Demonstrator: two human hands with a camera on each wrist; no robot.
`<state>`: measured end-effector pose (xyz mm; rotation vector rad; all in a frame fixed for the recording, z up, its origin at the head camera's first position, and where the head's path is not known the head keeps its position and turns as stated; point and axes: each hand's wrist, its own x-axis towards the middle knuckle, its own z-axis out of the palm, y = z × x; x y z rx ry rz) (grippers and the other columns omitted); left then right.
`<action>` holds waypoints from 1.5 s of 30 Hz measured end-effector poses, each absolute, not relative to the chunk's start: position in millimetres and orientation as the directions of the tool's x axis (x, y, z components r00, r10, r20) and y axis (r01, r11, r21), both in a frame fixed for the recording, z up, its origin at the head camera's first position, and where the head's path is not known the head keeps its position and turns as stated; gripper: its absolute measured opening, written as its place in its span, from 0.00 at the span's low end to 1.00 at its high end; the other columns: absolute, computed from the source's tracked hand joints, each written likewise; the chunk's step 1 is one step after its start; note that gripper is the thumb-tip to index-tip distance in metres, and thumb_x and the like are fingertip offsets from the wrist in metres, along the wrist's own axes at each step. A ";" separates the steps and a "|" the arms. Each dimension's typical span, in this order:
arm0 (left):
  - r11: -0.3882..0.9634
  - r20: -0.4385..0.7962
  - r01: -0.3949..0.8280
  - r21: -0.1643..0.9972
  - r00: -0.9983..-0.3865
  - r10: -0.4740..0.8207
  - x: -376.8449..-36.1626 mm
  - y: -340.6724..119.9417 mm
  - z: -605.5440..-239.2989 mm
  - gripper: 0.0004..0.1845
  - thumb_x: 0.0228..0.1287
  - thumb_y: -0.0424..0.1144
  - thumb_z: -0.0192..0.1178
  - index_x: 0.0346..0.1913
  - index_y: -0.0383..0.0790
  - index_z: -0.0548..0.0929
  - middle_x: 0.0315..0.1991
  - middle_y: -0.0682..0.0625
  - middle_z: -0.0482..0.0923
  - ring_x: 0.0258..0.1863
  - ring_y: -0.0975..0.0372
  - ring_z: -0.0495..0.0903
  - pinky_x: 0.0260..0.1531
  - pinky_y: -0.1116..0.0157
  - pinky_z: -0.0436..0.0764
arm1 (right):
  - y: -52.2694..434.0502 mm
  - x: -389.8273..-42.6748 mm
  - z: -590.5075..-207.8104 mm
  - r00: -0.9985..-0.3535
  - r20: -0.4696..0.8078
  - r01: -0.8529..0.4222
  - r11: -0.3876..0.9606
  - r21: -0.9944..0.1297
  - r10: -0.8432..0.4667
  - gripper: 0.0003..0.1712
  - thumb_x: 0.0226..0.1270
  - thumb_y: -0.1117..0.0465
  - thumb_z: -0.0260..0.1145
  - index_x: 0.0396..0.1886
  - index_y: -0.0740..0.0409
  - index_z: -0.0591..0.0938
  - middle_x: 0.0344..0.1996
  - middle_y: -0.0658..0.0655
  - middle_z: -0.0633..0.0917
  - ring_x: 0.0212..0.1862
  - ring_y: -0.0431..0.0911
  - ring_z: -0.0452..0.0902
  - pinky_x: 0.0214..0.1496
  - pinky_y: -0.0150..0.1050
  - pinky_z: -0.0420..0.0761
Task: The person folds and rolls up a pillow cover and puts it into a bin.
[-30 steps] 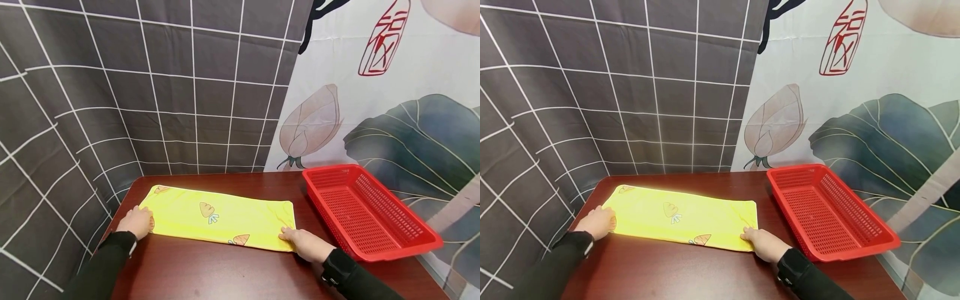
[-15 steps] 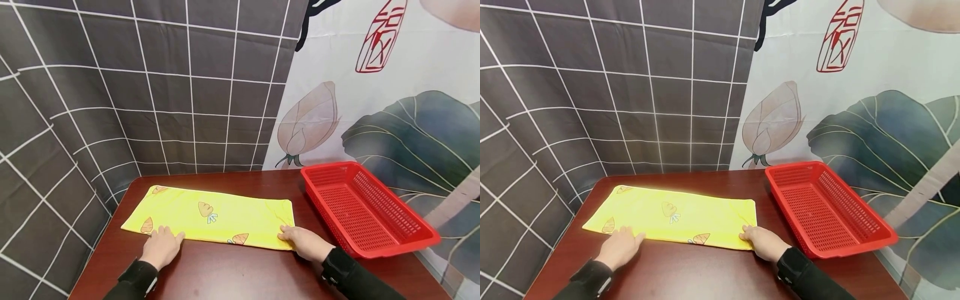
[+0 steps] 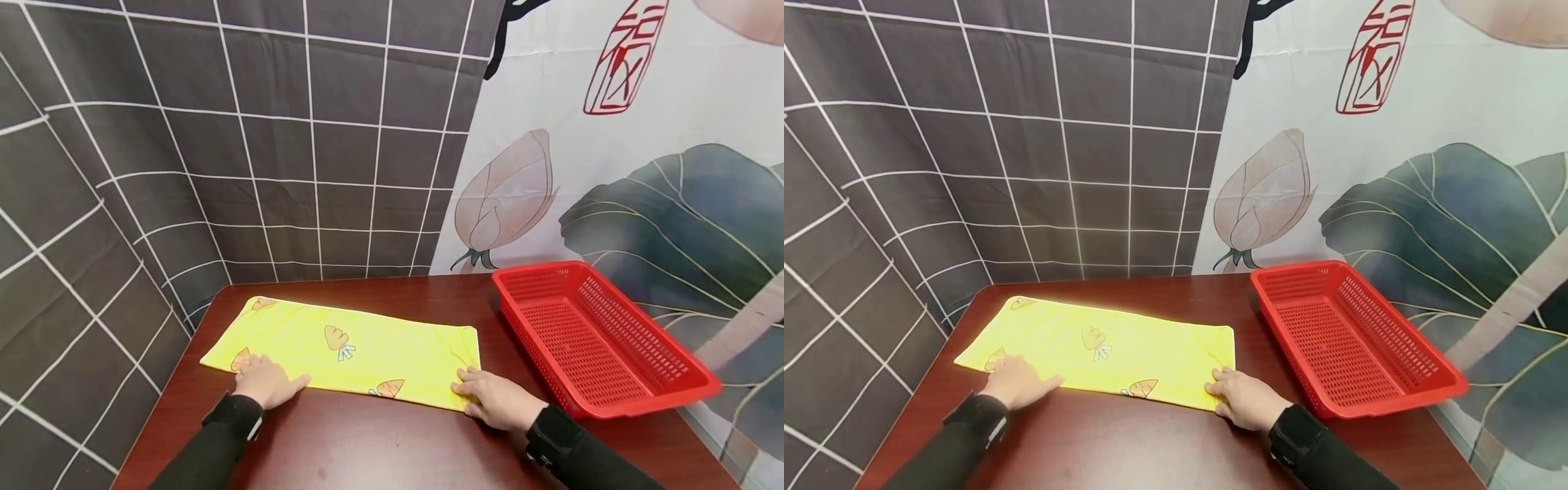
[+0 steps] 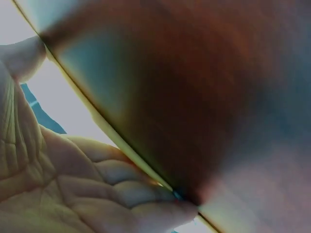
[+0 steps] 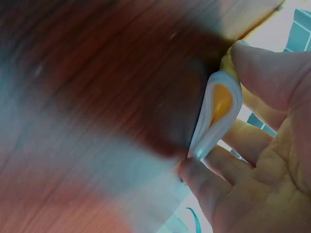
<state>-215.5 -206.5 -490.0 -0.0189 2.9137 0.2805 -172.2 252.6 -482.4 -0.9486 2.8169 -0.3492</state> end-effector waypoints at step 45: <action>0.947 -0.122 0.120 0.298 -0.979 0.163 -274.6 -302.5 -516.3 0.73 0.54 0.76 0.67 0.76 0.12 0.53 0.78 0.17 0.50 0.77 0.26 0.51 0.74 0.26 0.54 | 210.9 -113.4 -493.7 -0.283 0.190 -0.942 0.235 -0.240 -0.940 0.21 0.83 0.50 0.61 0.70 0.41 0.82 0.69 0.59 0.84 0.67 0.47 0.83 0.63 0.34 0.82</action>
